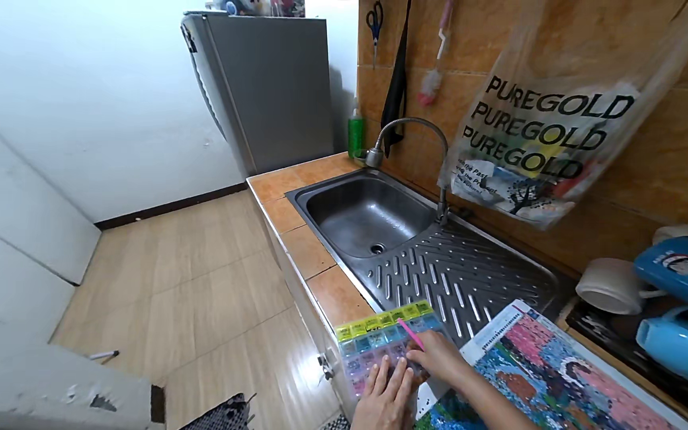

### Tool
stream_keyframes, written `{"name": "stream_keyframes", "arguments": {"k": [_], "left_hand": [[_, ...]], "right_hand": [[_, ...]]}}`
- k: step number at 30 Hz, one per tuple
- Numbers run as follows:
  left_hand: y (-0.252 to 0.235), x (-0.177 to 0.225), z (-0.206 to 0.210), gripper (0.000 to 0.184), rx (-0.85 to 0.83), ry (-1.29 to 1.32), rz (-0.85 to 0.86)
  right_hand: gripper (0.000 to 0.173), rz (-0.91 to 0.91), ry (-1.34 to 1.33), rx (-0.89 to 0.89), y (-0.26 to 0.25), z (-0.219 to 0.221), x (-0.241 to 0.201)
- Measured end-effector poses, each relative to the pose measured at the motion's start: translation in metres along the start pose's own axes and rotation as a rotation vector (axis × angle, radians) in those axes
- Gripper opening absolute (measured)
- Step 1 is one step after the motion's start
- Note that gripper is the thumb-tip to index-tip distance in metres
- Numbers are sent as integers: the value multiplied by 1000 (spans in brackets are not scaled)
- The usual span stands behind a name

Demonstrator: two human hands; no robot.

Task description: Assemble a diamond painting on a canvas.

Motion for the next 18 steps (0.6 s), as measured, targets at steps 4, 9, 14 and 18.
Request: {"name": "stream_keyframes", "arguments": {"k": [4,9,14,18], "left_hand": [[-1,0,0,48,-15,2,-10],[1,-1,1,48,-4,0,1],[1,-2,1,46,23,-9,16],[-2,-7,-3,48,-98,74,3]], "right_hand": [[28,15,14,-49,-9,-2,3],[27,15,44,-66,-11,-4,1],[27,37,27,-18,-7,-2,0],[30,31,66,8,-1,-1,-7]]}}
Point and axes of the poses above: each hand's wrist, its own y-axis away from the middle knuckle, its own z-axis out of the palm, x = y × z, the point moved 8 cm from there along -y, towards the middle knuckle, and after that the axes turned 12 degrees about -z, right-handed, at the moved point
